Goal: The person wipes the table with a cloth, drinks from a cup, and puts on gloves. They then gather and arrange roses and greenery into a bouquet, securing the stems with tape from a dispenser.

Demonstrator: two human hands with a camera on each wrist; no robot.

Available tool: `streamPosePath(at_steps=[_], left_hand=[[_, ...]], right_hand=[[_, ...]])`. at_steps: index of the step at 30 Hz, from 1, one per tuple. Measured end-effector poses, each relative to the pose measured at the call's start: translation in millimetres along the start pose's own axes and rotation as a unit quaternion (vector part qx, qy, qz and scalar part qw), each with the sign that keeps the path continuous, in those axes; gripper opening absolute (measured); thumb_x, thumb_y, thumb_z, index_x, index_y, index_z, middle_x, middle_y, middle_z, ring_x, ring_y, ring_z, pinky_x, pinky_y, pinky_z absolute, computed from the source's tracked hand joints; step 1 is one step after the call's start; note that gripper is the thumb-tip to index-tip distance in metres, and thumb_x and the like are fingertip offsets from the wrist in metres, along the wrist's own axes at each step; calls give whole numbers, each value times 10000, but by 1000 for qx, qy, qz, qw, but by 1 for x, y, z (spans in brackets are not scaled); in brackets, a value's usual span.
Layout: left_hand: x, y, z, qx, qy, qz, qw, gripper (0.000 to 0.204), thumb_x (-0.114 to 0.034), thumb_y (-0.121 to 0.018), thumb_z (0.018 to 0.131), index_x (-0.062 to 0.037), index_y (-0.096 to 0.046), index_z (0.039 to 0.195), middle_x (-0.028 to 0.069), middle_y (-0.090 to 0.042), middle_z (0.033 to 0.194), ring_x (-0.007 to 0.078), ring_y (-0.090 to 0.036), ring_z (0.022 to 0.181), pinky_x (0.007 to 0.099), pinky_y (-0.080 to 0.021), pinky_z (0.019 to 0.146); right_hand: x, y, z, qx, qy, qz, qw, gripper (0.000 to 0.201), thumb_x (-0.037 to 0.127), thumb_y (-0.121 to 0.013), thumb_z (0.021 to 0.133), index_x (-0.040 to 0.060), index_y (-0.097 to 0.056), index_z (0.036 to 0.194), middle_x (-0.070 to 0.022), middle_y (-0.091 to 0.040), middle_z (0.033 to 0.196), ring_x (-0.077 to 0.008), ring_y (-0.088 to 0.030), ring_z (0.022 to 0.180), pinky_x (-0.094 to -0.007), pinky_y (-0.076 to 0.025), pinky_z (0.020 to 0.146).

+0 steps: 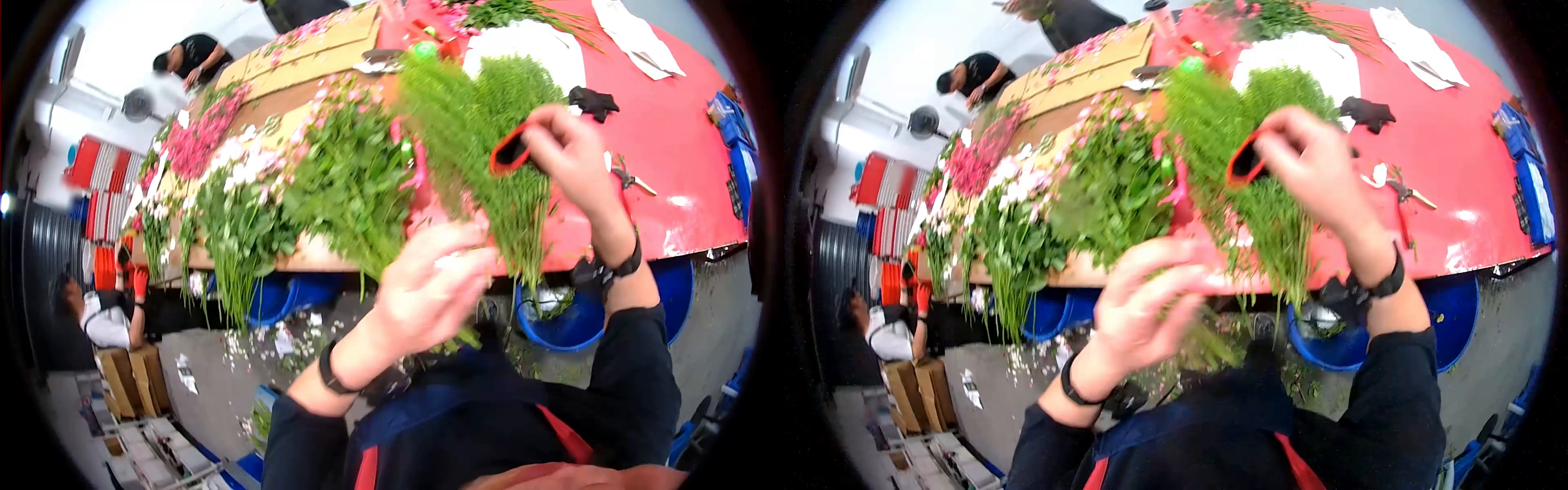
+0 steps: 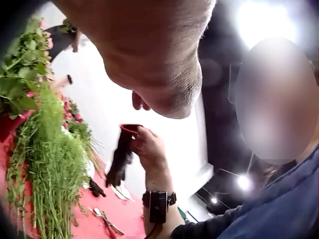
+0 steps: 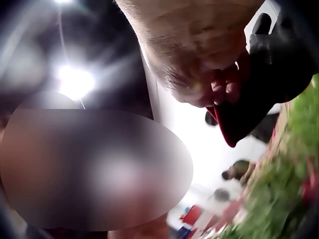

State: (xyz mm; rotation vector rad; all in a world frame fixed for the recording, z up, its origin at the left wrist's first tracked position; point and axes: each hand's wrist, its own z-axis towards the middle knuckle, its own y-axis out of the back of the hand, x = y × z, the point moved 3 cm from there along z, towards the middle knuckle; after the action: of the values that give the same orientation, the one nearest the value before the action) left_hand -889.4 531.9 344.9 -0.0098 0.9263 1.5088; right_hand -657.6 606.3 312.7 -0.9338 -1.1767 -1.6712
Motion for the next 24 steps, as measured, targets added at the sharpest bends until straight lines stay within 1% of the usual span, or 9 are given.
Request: streamPosePath(at_steps=[4,6,10,12,16,17,19,22,24], left_hand=[[-23,27,-51,8,-89,93,992,401,-11,-723,736,-10,-565,1104,157,-591,1021,311,-610,874,390,-529,737],[-27,56,-106,76,-18,135,988,297,-25,-687,772,-18,-555,1038,139,-618,920,303,-623,769,368,-529,641],[-48,126,-210,48,57,241,968,221,-3,-633,808,-6,-554,1014,126,-630,802,310,-619,647,369,-518,577],[-51,160,-260,78,167,313,932,80,-40,-566,853,-8,-578,924,141,-618,746,317,-620,640,391,-502,565],[-57,210,-348,145,306,361,869,96,-47,-529,820,-9,-613,794,147,-636,722,283,-641,634,386,-518,585],[-56,229,-359,65,440,245,862,129,-30,-515,837,0,-634,798,137,-647,702,248,-629,585,371,-511,553],[-39,257,-394,-120,629,-90,763,180,-7,-499,876,25,-675,856,91,-661,653,170,-580,479,318,-485,467],[-27,266,-440,-331,610,-342,634,186,64,-480,819,30,-660,847,123,-671,790,192,-637,652,286,-516,563],[-12,267,-458,-370,572,-379,626,186,81,-470,800,26,-645,828,122,-659,808,200,-634,704,297,-514,605]], right_hand=[[57,-107,-114,138,-44,174,974,92,61,-598,899,-12,-611,954,-24,-632,834,-71,-564,731,-235,-475,653],[64,-154,-155,125,-108,266,950,90,72,-577,927,-12,-589,958,-33,-632,858,-75,-576,776,-234,-486,697],[85,-248,-227,120,-221,391,885,109,112,-575,948,12,-572,989,-16,-620,857,-84,-592,771,-233,-495,701],[112,-281,-247,110,-267,535,794,109,135,-579,950,27,-585,943,-4,-622,857,-84,-568,729,-249,-482,711],[136,-378,-309,290,-241,401,835,139,168,-633,912,41,-583,887,24,-588,834,-55,-536,760,-257,-469,672],[134,-402,-331,328,-205,373,843,162,171,-644,884,28,-570,902,-1,-591,827,-77,-542,759,-280,-471,665],[139,-434,-362,376,-148,270,874,216,166,-653,831,5,-547,929,-48,-593,816,-119,-550,755,-317,-475,664],[145,-460,-380,398,-88,121,905,277,144,-644,768,-17,-524,959,-110,-587,803,-177,-557,745,-352,-478,680],[148,-481,-390,408,-64,131,902,298,126,-632,738,-21,-518,971,-140,-580,798,-208,-559,741,-366,-475,685]])
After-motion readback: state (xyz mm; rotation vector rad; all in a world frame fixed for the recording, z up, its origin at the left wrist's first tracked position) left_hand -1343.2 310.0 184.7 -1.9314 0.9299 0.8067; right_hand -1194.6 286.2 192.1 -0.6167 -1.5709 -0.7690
